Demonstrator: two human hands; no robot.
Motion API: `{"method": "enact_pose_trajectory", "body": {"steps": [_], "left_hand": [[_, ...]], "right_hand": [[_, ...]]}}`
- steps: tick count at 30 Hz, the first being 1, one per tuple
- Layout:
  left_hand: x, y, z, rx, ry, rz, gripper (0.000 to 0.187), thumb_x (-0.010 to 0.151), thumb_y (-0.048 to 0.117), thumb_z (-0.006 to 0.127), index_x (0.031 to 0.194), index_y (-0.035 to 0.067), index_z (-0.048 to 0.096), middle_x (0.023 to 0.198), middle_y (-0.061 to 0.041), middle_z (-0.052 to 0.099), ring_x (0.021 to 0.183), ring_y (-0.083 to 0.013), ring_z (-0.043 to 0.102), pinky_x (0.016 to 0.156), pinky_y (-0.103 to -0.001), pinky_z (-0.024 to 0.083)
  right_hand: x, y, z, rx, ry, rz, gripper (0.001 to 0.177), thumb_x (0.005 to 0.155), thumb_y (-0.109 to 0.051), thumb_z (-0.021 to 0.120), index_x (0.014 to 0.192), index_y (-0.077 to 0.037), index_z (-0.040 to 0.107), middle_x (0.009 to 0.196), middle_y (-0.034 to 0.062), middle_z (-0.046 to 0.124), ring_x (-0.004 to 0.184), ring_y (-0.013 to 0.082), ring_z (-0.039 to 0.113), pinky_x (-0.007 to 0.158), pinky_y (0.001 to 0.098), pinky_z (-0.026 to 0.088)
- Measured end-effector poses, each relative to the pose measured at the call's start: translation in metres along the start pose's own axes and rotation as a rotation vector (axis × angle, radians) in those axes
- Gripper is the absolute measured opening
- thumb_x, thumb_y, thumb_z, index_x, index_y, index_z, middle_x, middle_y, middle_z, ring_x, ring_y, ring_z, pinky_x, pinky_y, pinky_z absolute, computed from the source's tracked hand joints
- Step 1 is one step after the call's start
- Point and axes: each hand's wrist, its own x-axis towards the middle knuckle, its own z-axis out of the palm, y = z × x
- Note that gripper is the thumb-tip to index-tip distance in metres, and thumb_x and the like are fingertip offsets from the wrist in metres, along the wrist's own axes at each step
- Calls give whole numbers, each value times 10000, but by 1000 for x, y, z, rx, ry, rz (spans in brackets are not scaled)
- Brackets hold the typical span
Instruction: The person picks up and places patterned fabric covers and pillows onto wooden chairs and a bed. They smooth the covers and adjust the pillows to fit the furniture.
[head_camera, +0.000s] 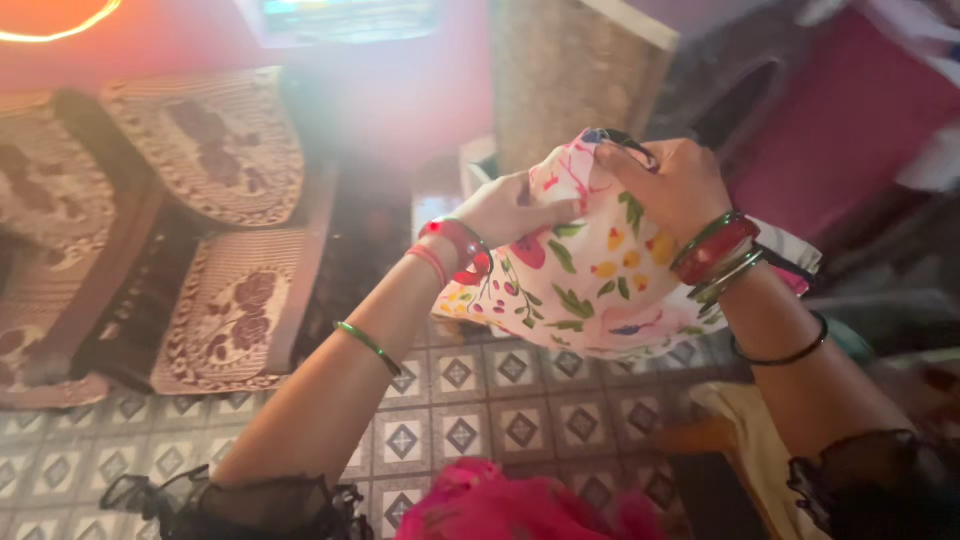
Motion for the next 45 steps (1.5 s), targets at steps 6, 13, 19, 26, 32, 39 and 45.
{"method": "enact_pose_trajectory", "body": {"steps": [6, 13, 19, 26, 32, 39, 45], "left_hand": [[-30, -72, -105, -92, 9, -182, 614, 808, 567, 726, 1214, 107, 705, 869, -10, 716, 779, -116, 676, 740, -301, 565], [-78, -152, -219, -30, 136, -215, 519, 807, 553, 736, 1091, 118, 754, 844, -7, 756, 737, -81, 693, 715, -284, 567], [-115, -218, -288, -109, 396, -179, 396, 813, 453, 777, 897, 66, 783, 707, -13, 757, 606, -95, 712, 618, -281, 582], [-165, -285, -368, -131, 609, 2, 323, 830, 380, 789, 886, 62, 779, 738, -12, 731, 618, -102, 711, 596, -277, 562], [-225, -340, -462, 8, 731, -37, 311, 817, 362, 801, 889, 60, 806, 852, -76, 769, 716, -115, 722, 675, -285, 565], [-317, -421, -594, 174, 801, -151, 343, 853, 349, 817, 927, 16, 781, 895, -115, 751, 769, -155, 711, 714, -305, 557], [-418, -473, -662, -239, 981, -188, 496, 856, 340, 771, 1258, 55, 706, 1124, -107, 775, 1043, -186, 740, 928, -295, 568]], "right_hand": [[51, -66, 106, 243, -166, 78, 454, 924, -470, 687, 885, -26, 771, 709, 8, 710, 634, 72, 641, 589, 293, 502], [88, -134, 234, 182, -189, -1, 446, 912, -503, 684, 936, -68, 780, 690, 1, 693, 636, 64, 626, 592, 305, 493], [128, -185, 326, -104, -155, -110, 612, 987, -593, 657, 847, -2, 733, 679, 198, 608, 601, 273, 580, 643, 409, 484], [170, -273, 416, -54, -348, -254, 514, 941, -558, 567, 924, -88, 774, 693, 144, 700, 631, 301, 708, 649, 419, 536], [197, -359, 523, -25, -400, -320, 485, 916, -564, 607, 944, -118, 796, 719, 150, 723, 676, 301, 732, 663, 412, 551], [228, -474, 665, 20, -480, -447, 512, 920, -573, 647, 884, -84, 793, 711, 176, 704, 671, 343, 712, 669, 431, 540], [225, -575, 767, 94, -495, -527, 543, 937, -570, 651, 850, -49, 776, 656, 179, 661, 619, 307, 682, 620, 430, 508]]}}
